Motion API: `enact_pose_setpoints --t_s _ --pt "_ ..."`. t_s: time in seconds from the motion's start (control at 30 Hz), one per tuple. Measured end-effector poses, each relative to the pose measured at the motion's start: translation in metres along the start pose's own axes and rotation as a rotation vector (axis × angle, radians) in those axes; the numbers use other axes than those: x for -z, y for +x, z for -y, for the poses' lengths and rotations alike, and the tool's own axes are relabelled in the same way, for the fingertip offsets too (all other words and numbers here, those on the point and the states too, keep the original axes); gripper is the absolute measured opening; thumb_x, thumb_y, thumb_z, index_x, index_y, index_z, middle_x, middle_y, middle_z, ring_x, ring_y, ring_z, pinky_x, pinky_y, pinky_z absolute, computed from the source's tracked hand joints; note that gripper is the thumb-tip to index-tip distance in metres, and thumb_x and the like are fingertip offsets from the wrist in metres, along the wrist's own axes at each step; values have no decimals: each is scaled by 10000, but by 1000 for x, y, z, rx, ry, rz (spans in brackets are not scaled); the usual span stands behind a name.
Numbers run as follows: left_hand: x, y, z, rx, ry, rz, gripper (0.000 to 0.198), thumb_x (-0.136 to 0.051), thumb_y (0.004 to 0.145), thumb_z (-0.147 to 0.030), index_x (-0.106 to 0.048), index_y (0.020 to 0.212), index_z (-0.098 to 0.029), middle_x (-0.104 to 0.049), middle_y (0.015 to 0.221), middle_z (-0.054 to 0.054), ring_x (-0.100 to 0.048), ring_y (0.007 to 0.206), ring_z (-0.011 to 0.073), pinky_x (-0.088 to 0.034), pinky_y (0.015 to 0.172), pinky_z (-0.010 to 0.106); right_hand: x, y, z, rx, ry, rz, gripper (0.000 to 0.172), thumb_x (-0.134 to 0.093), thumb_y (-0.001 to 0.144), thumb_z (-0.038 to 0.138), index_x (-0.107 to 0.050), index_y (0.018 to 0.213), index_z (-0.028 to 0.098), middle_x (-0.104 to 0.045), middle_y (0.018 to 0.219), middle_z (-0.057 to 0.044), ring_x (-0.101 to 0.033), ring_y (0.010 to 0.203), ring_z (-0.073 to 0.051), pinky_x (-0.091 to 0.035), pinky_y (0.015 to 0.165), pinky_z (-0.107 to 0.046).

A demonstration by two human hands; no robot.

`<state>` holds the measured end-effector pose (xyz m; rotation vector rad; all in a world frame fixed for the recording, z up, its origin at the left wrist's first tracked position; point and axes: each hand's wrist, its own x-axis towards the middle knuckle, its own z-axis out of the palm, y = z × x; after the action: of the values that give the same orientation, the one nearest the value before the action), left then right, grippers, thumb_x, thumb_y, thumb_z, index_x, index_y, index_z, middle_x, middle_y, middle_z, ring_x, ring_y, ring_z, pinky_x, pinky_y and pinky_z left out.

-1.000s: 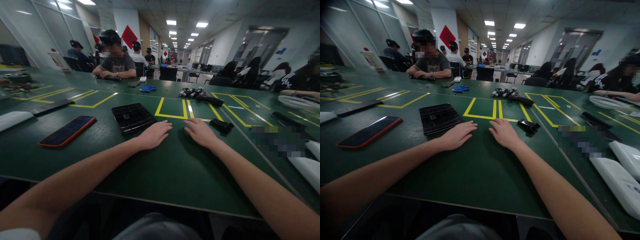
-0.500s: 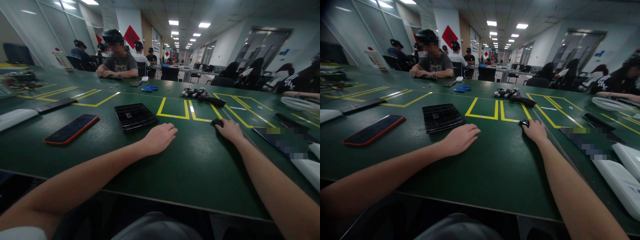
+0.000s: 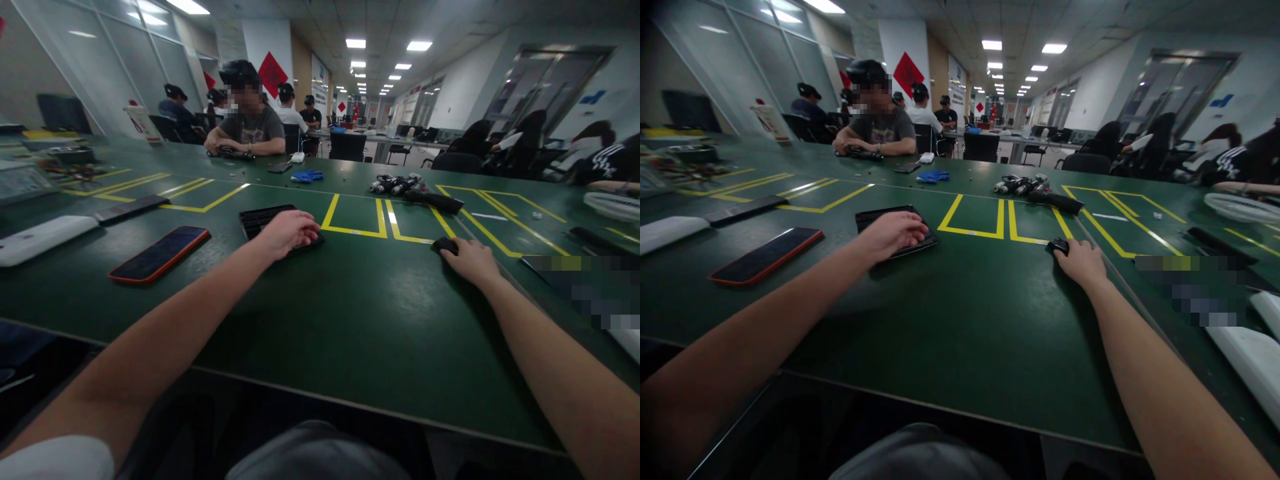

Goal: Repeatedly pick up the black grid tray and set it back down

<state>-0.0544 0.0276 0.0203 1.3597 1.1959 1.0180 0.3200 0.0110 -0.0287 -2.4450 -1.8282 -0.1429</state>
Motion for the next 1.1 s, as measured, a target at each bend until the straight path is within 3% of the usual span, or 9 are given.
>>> enact_pose_setpoints --t_s 0.1,0.17,0.23,0.37,0.53,0.67,0.87,1.0,1.1 --pt "43 15 -7 59 -197 -201 118 -466 674 -55 -451 688 -171 -496 574 1 -437 450 76 -311 399 178 0 0 0 -5 8 -1 555 -353 855 445 -465 1270 93 -502 1221 -220 -478 1108 -364 -358 932 -424" --pt "66 23 -4 35 13 -316 102 -470 701 -108 -449 635 -182 -430 508 -18 -390 427 78 -267 387 186 -1 0 -2 -3 15 -8 560 -354 851 450 -466 1269 94 -503 1215 -223 -479 1100 -373 -368 917 -433" --pt "81 28 2 -26 432 -384 133 -460 750 -181 -492 621 -176 -439 502 -10 -449 493 98 -301 437 195 -2 1 -3 -2 17 -10 563 -352 849 456 -467 1267 97 -505 1207 -223 -482 1093 -381 -374 907 -436" --pt "90 32 9 -45 1130 -208 252 -542 754 -366 -602 642 -148 -600 627 41 -582 736 184 -392 622 235 -5 4 -5 1 10 -16 566 -352 847 467 -475 1262 103 -509 1201 -214 -489 1084 -378 -379 900 -428" --pt "91 33 4 42 1426 68 346 -589 739 -435 -667 881 -130 -673 979 131 -600 911 244 -422 751 270 -6 4 -6 16 2 -38 547 -359 851 460 -495 1240 100 -532 1169 -217 -503 1070 -366 -384 878 -419" --pt "91 30 2 107 1530 101 366 -536 795 -411 -669 907 -88 -672 936 140 -607 862 236 -423 725 273 -4 2 -4 51 29 -53 497 -402 854 412 -530 1192 72 -559 1134 -215 -508 1081 -345 -375 909 -425" --pt "71 26 12 13 1443 -69 384 -537 765 -478 -649 885 -131 -641 939 129 -591 853 261 -418 665 297 6 -10 31 166 362 -34 469 -533 803 316 -529 1214 90 -552 1223 -160 -492 1148 -287 -355 993 -417" --pt "27 17 21 -258 1126 -139 392 -555 762 -431 -591 997 -120 -582 914 90 -542 849 213 -412 699 295 12 -39 78 300 749 73 495 -583 761 253 -511 1227 104 -558 1222 -145 -514 1131 -249 -381 992 -428" --pt "-11 3 27 -387 851 -43 388 -575 746 -404 -562 1000 -111 -507 782 29 -489 730 162 -401 650 282 11 -61 105 450 1085 181 476 -607 730 261 -531 1182 135 -589 1187 -108 -557 1078 -220 -406 985 -424"
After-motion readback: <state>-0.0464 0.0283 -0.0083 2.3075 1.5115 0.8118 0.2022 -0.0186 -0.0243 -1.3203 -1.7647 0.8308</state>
